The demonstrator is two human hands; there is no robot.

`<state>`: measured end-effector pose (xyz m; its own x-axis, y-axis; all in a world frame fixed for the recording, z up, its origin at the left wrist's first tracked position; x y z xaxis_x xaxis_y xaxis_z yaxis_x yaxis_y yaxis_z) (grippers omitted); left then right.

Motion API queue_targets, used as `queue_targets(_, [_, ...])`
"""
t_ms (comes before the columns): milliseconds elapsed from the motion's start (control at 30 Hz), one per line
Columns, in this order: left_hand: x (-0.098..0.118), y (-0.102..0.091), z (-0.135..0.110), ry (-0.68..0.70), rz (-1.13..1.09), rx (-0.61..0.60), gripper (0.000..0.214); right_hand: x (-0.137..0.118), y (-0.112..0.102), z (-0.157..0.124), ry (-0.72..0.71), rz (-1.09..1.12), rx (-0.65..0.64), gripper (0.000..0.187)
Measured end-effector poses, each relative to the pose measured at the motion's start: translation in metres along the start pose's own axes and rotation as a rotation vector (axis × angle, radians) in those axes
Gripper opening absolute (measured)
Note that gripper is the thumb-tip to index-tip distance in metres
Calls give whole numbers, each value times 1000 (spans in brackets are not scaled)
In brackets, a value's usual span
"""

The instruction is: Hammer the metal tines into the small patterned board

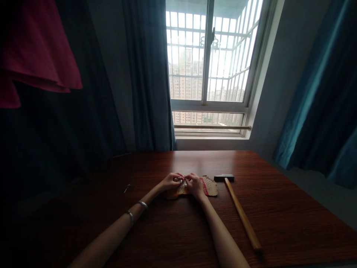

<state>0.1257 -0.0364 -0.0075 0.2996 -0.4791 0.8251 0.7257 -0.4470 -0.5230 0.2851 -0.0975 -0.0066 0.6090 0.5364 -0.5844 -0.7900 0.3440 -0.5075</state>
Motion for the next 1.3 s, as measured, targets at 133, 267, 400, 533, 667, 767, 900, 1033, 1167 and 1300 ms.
queue_targets(133, [5, 1, -1, -30, 39, 37, 22, -1, -1, 0, 0, -3, 4, 19])
queue_targets(267, [11, 4, -1, -33, 119, 124, 18, -1, -1, 0, 2, -2, 4, 18])
queue_targets(400, [16, 7, 0, -60, 181, 187, 17, -1, 0, 1, 10, -1, 5, 17])
queue_targets(533, [17, 8, 1, -93, 197, 223, 17, -1, 0, 1, 9, 0, 3, 18])
queue_targets(667, [18, 8, 0, -117, 173, 228, 16, -2, -1, 1, 1, 6, 1, 18])
queue_targets(767, [19, 8, -1, -134, 157, 222, 15, -1, -1, 1, 1, 8, 2, 17])
queue_targets(900, [18, 8, -1, -123, 136, 220, 14, 0, 0, 1, 0, 10, 4, 17])
queue_targets(1033, [16, 9, 0, -100, 108, 210, 15, 2, 0, 0, 6, 8, 9, 17])
queue_targets(1167, [18, 8, -1, -106, 100, 208, 16, 2, -3, 0, 11, 7, 6, 18])
queue_targets(1300, [20, 8, -2, -131, 124, 220, 16, 0, -21, 5, 39, -23, 33, 25])
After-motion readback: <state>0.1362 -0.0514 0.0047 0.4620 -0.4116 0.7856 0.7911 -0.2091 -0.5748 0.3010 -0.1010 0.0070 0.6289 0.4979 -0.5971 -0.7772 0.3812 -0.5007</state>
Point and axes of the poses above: each hand's wrist, its own z-axis towards the middle knuckle, its own y-axis out of the palm, x = y × z, the point moved 3 cm from there along z, towards the middle knuckle, and after that the axes turned 9 degrees about -y, right-handed, at the moved point
